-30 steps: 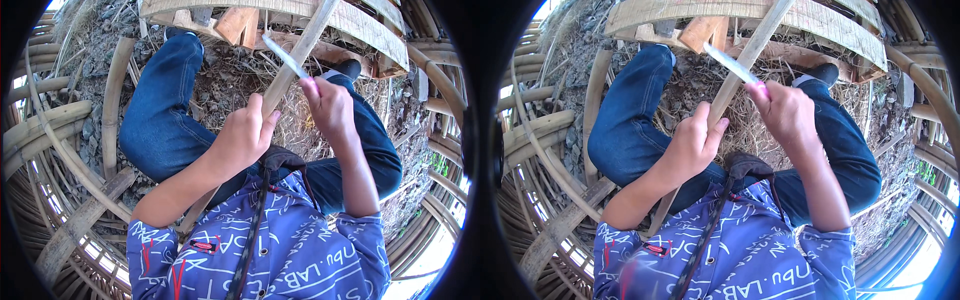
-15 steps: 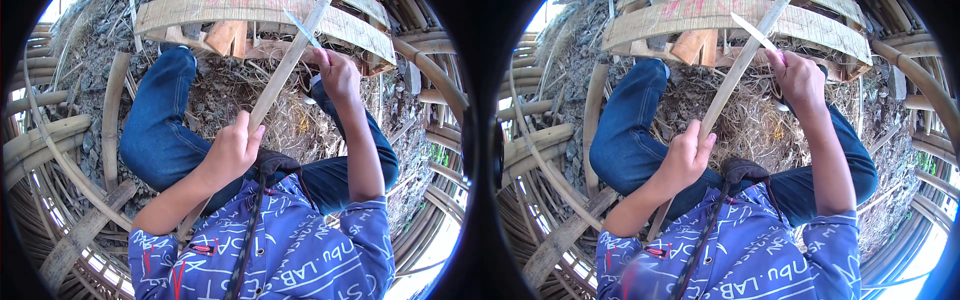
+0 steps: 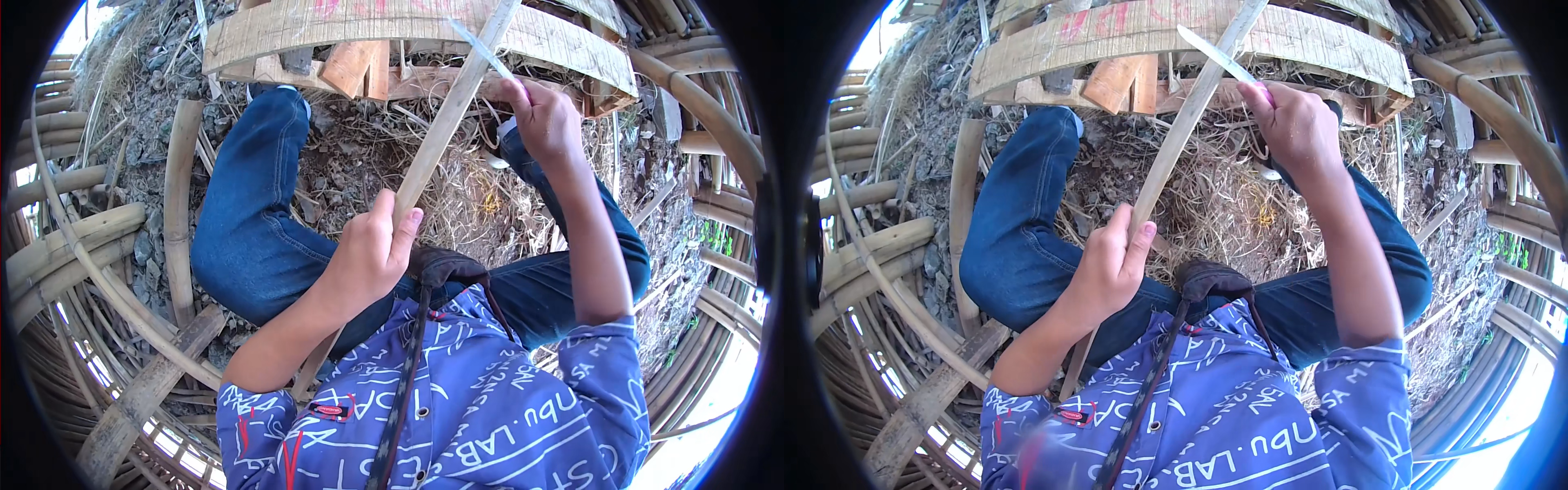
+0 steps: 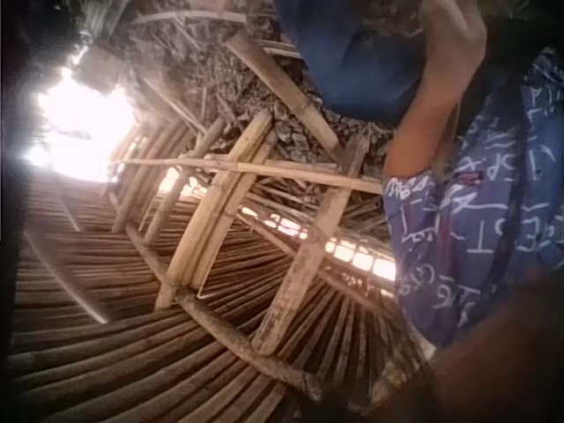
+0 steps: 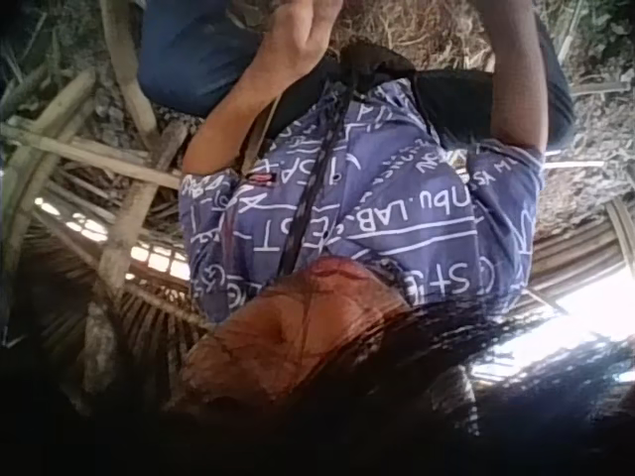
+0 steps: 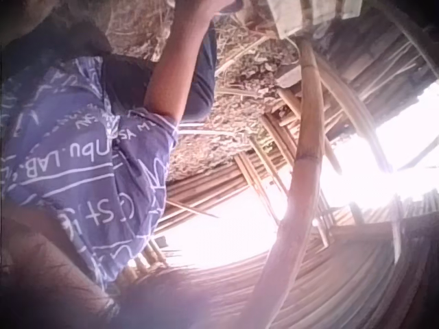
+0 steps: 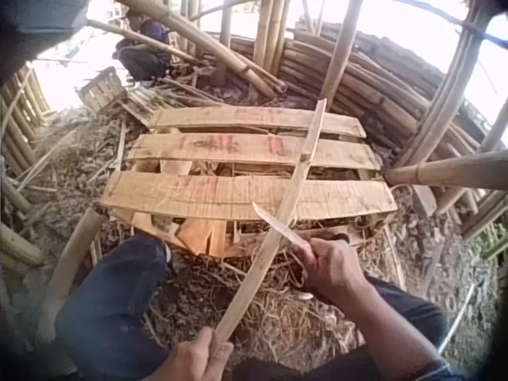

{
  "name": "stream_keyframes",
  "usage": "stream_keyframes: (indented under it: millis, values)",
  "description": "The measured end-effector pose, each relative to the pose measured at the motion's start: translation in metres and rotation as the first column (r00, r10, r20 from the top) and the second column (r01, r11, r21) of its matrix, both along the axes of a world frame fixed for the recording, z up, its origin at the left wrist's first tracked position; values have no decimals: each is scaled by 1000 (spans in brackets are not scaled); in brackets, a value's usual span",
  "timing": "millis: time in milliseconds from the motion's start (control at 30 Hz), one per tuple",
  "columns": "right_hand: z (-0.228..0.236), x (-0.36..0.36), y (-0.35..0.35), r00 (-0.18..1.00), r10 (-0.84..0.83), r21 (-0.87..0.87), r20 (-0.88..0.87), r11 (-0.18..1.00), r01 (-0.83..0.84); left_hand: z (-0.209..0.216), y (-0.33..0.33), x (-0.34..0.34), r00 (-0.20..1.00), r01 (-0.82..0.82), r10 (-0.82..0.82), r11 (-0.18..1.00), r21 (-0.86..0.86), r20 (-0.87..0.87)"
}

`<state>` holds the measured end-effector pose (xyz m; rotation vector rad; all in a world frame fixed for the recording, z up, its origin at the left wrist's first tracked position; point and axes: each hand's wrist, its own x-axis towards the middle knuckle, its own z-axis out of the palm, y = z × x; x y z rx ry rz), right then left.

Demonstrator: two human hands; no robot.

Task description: The person shaves a strip of bamboo with a knife. The person holds the bamboo strip and draws the blade along its length to remove thin shavings.

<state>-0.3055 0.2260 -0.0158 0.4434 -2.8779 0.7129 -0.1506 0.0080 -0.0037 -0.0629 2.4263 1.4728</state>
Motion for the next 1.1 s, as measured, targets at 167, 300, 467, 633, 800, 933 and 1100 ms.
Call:
stream_keyframes:
  millis: [167, 300, 467, 633, 800, 933, 1100]
  values:
    - [-2, -10, 0, 997, -70, 77, -33, 994, 72, 5, -5, 7, 1000, 1, -1, 1000, -3, 31]
    - [-6, -16, 16, 993, -62, 105, -96, 992, 72, 7, -15, 21, 999, 17, -17, 1000, -12, 33]
    - [-15, -7, 13, 975, 43, 99, -217, 995, -22, 21, -31, 40, 991, -1, 5, 1000, -29, 137]
    - [-12, -1, 19, 996, -20, 69, -83, 997, 25, 24, -42, 72, 990, 21, -12, 998, -64, 139]
    - [-12, 2, 16, 988, -34, 57, -151, 997, 43, 31, -48, 89, 983, 7, 4, 998, -59, 185]
    - [-12, 6, 11, 979, -10, 72, -201, 997, 25, 40, -54, 103, 981, -1, 13, 998, -62, 195]
    - [-17, 13, 7, 982, -8, 52, -189, 998, 19, 47, -61, 115, 971, -6, 30, 995, -100, 236]
